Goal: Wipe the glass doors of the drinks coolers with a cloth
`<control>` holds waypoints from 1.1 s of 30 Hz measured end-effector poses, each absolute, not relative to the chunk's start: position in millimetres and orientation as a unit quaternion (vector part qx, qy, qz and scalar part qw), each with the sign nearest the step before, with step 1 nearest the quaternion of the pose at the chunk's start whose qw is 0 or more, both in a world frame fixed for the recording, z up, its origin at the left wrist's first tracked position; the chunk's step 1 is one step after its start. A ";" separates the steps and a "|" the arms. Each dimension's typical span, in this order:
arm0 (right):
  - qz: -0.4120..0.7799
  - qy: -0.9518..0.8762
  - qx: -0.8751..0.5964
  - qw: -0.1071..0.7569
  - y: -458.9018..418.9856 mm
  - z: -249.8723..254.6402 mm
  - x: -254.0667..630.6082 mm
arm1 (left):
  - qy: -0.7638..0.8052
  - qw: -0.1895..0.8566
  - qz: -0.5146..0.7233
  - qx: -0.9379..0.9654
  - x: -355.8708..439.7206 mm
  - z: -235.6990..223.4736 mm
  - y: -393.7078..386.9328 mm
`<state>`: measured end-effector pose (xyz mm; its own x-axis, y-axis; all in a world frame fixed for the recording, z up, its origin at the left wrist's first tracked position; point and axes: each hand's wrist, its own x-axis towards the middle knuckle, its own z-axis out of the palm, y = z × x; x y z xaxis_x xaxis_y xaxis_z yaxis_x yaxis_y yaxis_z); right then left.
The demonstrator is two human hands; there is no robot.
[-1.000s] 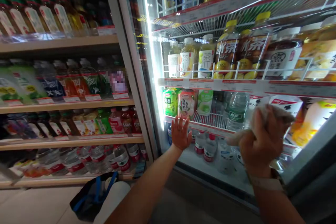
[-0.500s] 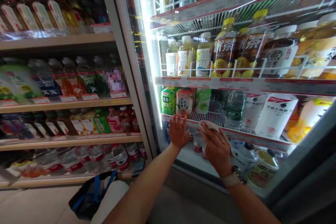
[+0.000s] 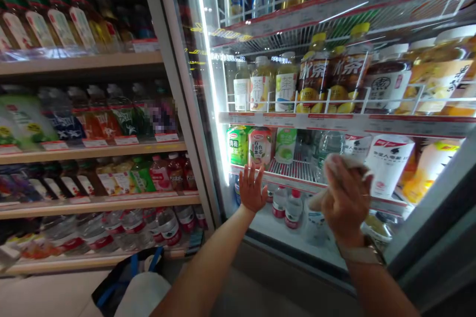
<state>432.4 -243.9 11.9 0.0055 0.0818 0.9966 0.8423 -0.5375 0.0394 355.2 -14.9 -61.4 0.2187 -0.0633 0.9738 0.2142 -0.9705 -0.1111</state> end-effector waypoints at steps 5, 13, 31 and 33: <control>-0.632 -0.230 -0.602 0.430 -256.2 33.7 445.5 | -0.056 0.114 -0.616 -0.778 355.2 -63.1 -14.7; -0.523 -0.457 -0.652 0.304 -208.0 -29.8 407.0 | -0.048 0.109 -0.624 -0.773 355.3 -62.0 -15.4; -0.626 -0.267 -0.621 0.390 -266.6 26.7 445.6 | -0.055 0.110 -0.621 -0.774 355.5 -62.3 -16.0; -0.637 -0.250 -0.602 0.410 -267.6 29.5 450.0 | -0.057 0.106 -0.615 -0.779 355.2 -62.7 -16.2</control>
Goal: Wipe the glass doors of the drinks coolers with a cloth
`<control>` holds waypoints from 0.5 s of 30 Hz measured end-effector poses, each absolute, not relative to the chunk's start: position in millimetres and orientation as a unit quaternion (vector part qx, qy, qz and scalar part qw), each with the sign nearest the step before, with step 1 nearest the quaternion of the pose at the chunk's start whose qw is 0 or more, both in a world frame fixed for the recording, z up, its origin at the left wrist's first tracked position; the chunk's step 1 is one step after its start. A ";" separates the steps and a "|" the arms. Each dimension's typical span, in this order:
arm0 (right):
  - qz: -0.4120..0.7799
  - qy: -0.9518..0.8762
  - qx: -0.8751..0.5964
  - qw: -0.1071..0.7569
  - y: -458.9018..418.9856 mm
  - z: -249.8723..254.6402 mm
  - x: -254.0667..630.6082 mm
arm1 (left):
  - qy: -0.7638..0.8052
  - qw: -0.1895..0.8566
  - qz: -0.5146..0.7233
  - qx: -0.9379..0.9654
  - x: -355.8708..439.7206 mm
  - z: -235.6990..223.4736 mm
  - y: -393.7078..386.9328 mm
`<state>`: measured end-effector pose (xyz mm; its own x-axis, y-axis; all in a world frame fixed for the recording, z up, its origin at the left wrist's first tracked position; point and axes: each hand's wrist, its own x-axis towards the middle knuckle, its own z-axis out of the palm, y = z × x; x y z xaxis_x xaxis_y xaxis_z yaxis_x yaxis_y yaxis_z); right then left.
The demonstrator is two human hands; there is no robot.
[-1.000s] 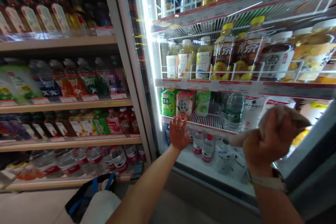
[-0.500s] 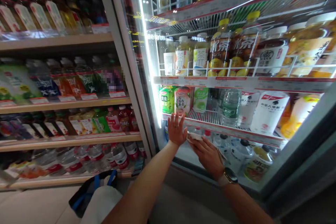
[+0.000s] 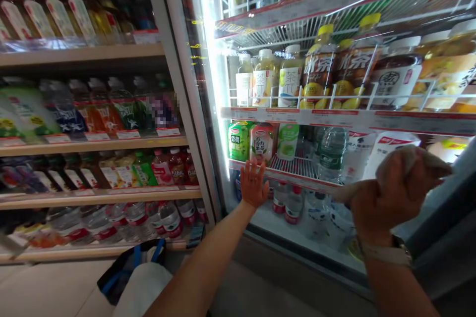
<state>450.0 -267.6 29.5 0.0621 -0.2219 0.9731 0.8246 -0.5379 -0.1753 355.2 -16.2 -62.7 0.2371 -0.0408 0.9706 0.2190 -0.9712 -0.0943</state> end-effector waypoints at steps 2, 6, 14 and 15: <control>-0.636 -0.270 -0.600 0.403 -259.0 25.4 447.4 | -0.054 0.102 -0.617 -0.778 354.9 -62.2 -16.9; -0.600 -0.354 -0.626 0.351 -224.1 -0.3 425.2 | -0.047 0.102 -0.627 -0.771 354.6 -59.7 -18.5; -0.465 -0.591 -0.619 0.227 -187.2 -58.4 398.7 | -0.059 0.124 -0.629 -0.765 355.9 -61.0 -15.5; -0.467 -0.594 -0.616 0.222 -188.0 -58.7 399.8 | -0.060 0.126 -0.628 -0.766 356.0 -61.7 -14.7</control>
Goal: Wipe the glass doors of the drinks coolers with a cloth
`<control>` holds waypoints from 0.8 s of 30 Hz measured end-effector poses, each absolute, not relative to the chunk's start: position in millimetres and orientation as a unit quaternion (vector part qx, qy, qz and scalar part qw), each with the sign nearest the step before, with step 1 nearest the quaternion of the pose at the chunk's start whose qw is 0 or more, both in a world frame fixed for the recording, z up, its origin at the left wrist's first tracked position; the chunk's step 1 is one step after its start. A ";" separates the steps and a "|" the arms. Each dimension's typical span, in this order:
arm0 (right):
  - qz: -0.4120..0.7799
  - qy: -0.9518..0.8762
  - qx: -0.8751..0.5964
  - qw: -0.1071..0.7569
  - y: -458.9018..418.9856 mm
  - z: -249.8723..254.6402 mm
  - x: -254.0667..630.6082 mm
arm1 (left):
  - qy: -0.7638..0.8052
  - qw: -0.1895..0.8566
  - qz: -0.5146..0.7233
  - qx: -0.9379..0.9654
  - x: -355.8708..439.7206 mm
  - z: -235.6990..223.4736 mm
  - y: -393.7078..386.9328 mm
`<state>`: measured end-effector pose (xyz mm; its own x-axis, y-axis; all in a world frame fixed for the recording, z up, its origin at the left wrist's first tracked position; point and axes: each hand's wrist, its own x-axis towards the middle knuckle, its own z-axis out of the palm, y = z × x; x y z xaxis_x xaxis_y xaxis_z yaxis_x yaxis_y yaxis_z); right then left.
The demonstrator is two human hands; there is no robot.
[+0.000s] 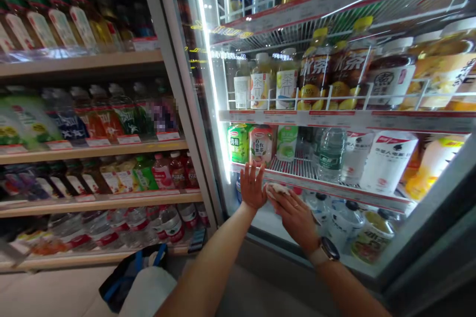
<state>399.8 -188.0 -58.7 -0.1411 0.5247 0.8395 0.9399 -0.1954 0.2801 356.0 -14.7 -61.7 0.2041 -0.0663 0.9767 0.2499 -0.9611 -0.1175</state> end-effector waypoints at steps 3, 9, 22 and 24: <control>-0.477 -0.579 -0.624 0.218 -196.2 -48.4 405.3 | -0.057 0.124 -0.626 -0.768 356.1 -63.2 -13.0; -0.570 -0.383 -0.652 0.322 -237.9 -2.0 428.6 | -0.031 0.103 -0.635 -0.765 355.9 -58.9 -14.1; -0.555 -0.369 -0.650 0.365 -219.5 -11.3 419.0 | -0.035 0.107 -0.642 -0.758 356.8 -57.0 -16.9; -0.518 -0.439 -0.663 0.316 -203.8 -30.1 408.2 | -0.037 0.110 -0.642 -0.758 357.0 -58.2 -15.9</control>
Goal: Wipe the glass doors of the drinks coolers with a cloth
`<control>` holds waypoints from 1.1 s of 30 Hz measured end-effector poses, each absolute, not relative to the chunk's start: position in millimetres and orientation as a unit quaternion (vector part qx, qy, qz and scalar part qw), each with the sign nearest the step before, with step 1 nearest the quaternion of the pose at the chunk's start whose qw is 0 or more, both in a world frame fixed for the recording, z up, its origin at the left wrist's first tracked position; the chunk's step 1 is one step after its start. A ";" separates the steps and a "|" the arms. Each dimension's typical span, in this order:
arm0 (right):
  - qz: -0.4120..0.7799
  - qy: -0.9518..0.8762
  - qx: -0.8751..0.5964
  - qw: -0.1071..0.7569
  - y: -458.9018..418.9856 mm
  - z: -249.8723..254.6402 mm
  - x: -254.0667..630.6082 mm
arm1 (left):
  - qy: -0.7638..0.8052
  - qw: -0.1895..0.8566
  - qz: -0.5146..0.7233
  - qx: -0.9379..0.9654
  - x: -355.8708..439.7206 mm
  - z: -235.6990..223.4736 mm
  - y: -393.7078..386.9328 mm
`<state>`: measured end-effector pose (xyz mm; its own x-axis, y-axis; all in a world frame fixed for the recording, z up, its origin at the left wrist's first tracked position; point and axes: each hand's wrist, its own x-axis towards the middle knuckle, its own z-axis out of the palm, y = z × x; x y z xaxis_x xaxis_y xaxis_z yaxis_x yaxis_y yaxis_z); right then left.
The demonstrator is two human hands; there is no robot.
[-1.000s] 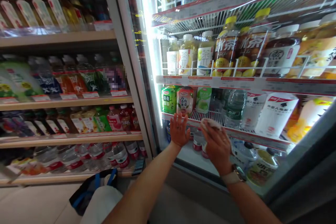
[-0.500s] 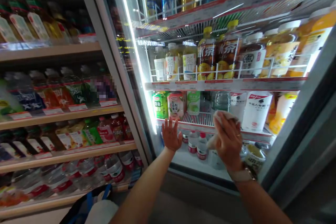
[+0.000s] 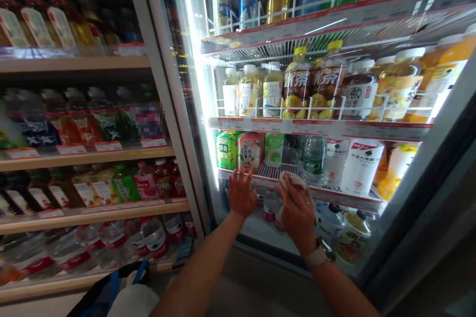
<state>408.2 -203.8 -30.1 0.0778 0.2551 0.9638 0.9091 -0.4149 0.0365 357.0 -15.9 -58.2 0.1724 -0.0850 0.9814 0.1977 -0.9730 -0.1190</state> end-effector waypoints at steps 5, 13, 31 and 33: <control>-0.452 -0.575 -0.643 0.226 -183.7 -65.2 396.6 | -0.042 0.112 -0.636 -0.762 357.4 -60.2 -13.3; -0.495 -0.493 -0.666 0.263 -211.8 -25.7 411.1 | -0.033 0.103 -0.634 -0.766 355.8 -57.5 -14.4; -0.582 -0.325 -0.648 0.367 -231.6 -9.8 429.6 | -0.033 0.089 -0.641 -0.761 357.7 -59.0 -16.1; -0.551 -0.390 -0.661 0.326 -212.3 -27.1 416.5 | -0.030 0.088 -0.643 -0.760 357.2 -58.4 -16.6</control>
<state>416.5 -212.3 -27.1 0.0872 0.1562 0.9839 0.8760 -0.4824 -0.0011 357.2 -16.6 -58.4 0.1720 -0.0674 0.9828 0.1580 -0.9829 -0.0950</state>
